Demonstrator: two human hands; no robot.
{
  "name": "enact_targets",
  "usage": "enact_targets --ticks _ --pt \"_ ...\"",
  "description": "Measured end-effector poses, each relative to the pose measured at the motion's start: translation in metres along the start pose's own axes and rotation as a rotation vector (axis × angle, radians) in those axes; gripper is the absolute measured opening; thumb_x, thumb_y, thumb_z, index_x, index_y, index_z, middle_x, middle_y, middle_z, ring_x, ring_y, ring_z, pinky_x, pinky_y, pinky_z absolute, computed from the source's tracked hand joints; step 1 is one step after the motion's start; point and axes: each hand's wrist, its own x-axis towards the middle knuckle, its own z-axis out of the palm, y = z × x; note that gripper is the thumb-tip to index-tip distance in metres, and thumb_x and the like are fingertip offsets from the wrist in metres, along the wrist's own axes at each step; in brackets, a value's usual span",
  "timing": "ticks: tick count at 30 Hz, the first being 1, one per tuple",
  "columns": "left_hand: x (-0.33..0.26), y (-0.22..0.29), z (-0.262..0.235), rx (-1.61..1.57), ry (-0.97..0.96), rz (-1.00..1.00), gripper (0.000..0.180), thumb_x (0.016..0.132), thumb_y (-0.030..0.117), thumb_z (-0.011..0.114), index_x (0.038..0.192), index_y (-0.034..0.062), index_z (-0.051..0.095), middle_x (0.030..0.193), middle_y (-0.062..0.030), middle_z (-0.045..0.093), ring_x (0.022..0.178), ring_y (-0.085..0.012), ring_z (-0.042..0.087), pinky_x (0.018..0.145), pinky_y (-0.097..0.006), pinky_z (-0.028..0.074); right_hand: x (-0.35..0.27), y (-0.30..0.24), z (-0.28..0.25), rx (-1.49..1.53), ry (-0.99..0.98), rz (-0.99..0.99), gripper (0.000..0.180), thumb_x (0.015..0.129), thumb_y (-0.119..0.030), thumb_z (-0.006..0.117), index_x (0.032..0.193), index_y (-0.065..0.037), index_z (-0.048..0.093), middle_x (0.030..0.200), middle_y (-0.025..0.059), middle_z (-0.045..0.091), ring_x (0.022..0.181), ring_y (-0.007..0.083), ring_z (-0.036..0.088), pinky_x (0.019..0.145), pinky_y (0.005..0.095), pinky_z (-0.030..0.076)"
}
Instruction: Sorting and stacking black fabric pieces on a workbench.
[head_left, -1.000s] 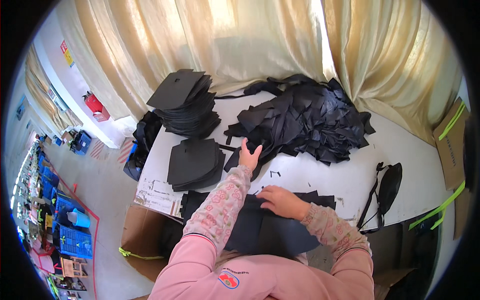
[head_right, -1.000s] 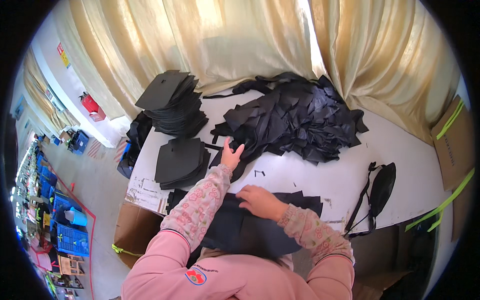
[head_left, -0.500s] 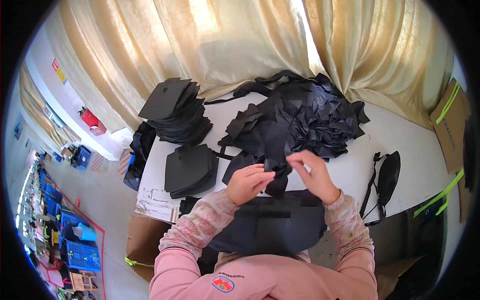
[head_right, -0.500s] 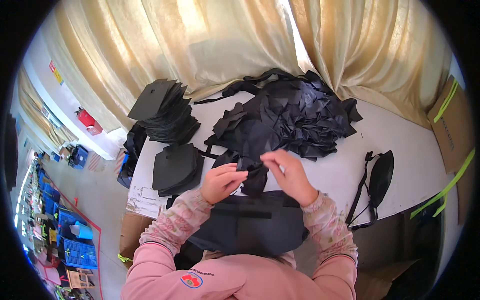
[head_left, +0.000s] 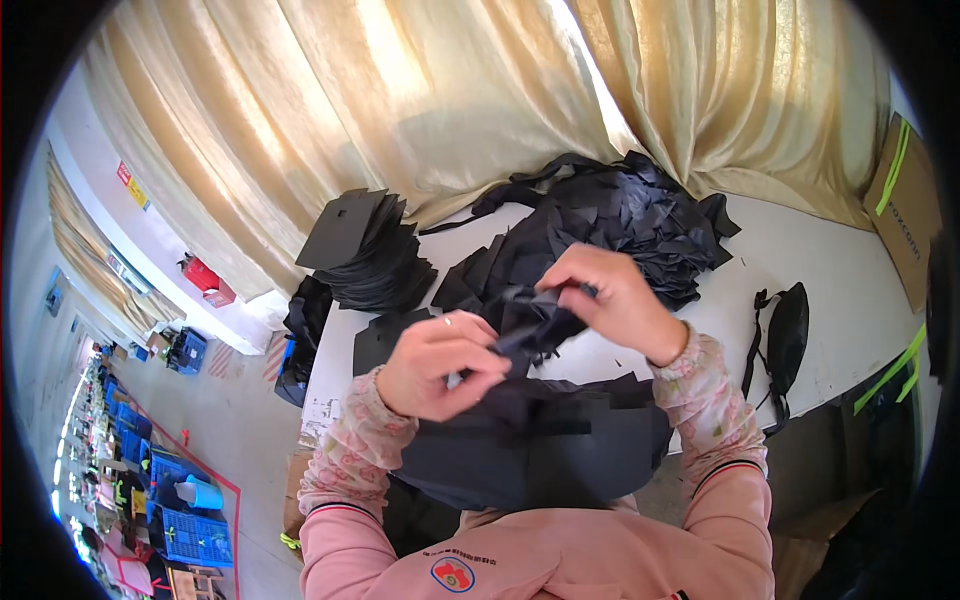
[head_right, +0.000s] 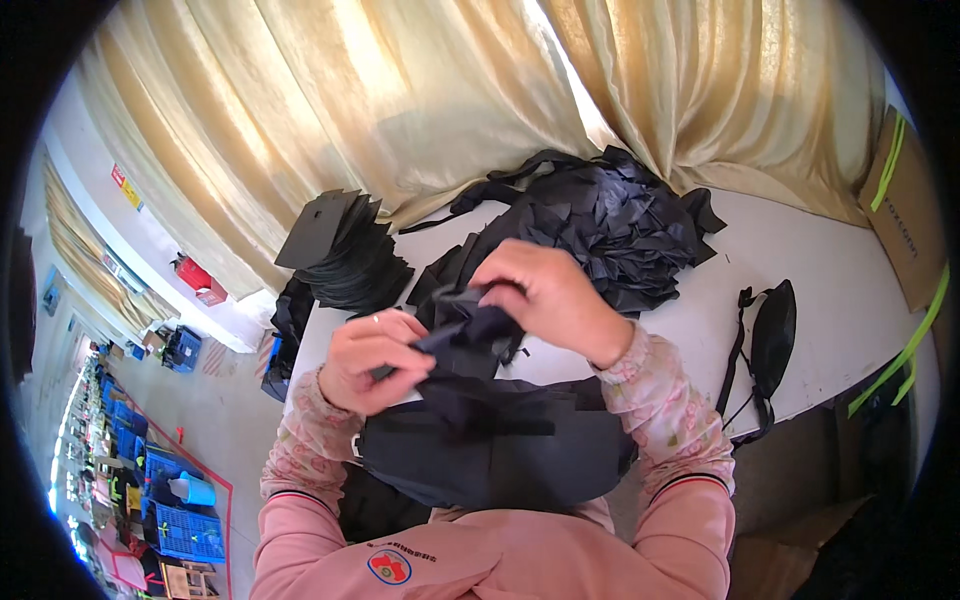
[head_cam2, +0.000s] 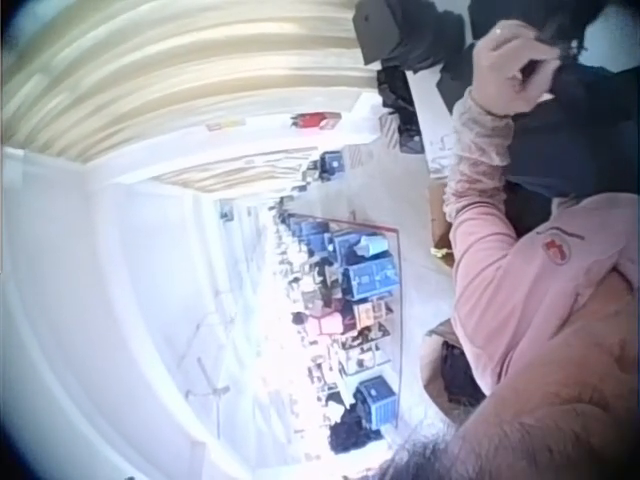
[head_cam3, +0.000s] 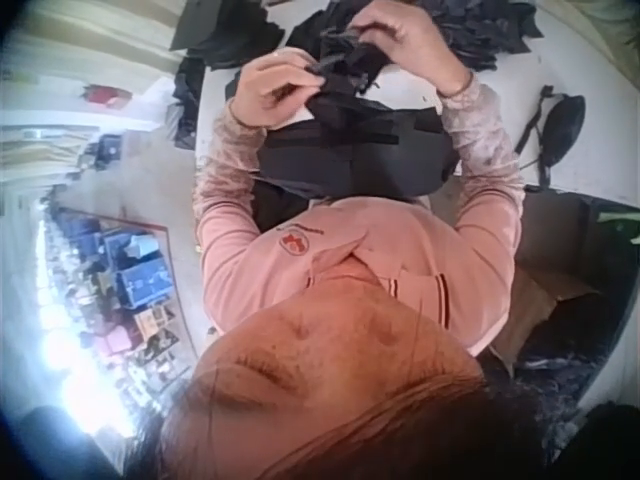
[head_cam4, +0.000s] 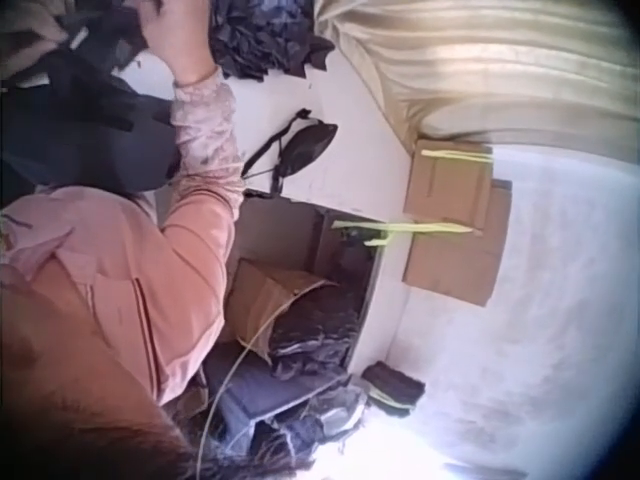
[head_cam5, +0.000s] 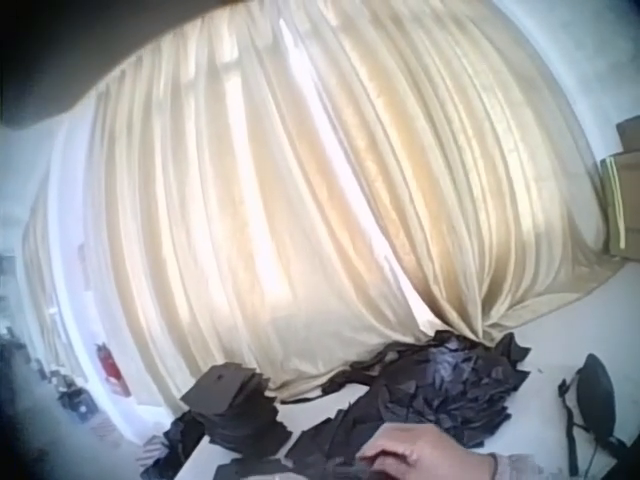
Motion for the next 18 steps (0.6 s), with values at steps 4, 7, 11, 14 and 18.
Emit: enact_targets --ticks 4,7,11,14,18 --pt "-0.008 -0.028 -0.007 0.258 0.188 -0.266 0.022 0.076 0.005 0.076 0.093 0.0032 0.062 0.087 -0.0086 0.063 0.082 -0.0238 0.064 0.075 -0.032 0.052 0.008 -0.018 -0.013 -0.192 0.121 0.01 0.025 0.07 -0.006 0.079 0.08 -0.002 0.057 0.076 0.008 0.057 0.068 0.0276 0.059 0.06 0.0357 0.046" --pt "-0.01 -0.044 0.015 0.126 0.275 -0.37 0.058 0.072 0.016 0.084 0.116 0.002 0.05 0.108 -0.0102 0.057 0.092 -0.0214 0.061 0.083 -0.032 0.05 0.008 -0.018 -0.009 -0.116 0.099 0.02 0.026 0.075 -0.01 0.079 0.08 -0.002 0.055 0.075 0.0075 0.056 0.065 0.0239 0.056 0.059 0.0323 0.044" --pt "0.006 -0.041 0.051 0.08 0.227 -0.318 0.072 0.07 0.027 0.087 0.123 0.0012 0.046 0.114 -0.012 0.056 0.098 -0.0232 0.059 0.087 -0.034 0.049 -0.003 -0.013 0.005 -0.046 0.062 0.129 0.022 0.082 -0.014 0.075 0.082 -0.002 0.056 0.074 0.0083 0.057 0.064 0.0254 0.056 0.059 0.0329 0.045" --pt "0.011 -0.043 0.07 0.071 0.315 -0.362 0.055 0.073 0.019 0.083 0.114 0.002 0.052 0.103 -0.0109 0.059 0.091 -0.0234 0.061 0.082 -0.033 0.05 -0.012 -0.017 0.013 -0.138 0.045 0.038 0.021 0.086 -0.02 0.07 0.085 -0.005 0.056 0.076 0.0087 0.058 0.065 0.0309 0.059 0.056 0.0367 0.046" --pt "0.002 -0.062 0.066 0.176 0.321 -0.347 0.036 0.067 0.001 0.073 0.1 0.0044 0.059 0.091 -0.0095 0.062 0.081 -0.0261 0.063 0.076 -0.035 0.05 -0.022 -0.037 0.007 -0.357 -0.053 0.04 0.019 0.086 -0.02 0.068 0.088 -0.008 0.055 0.08 0.0087 0.059 0.067 0.0321 0.062 0.056 0.0398 0.048"
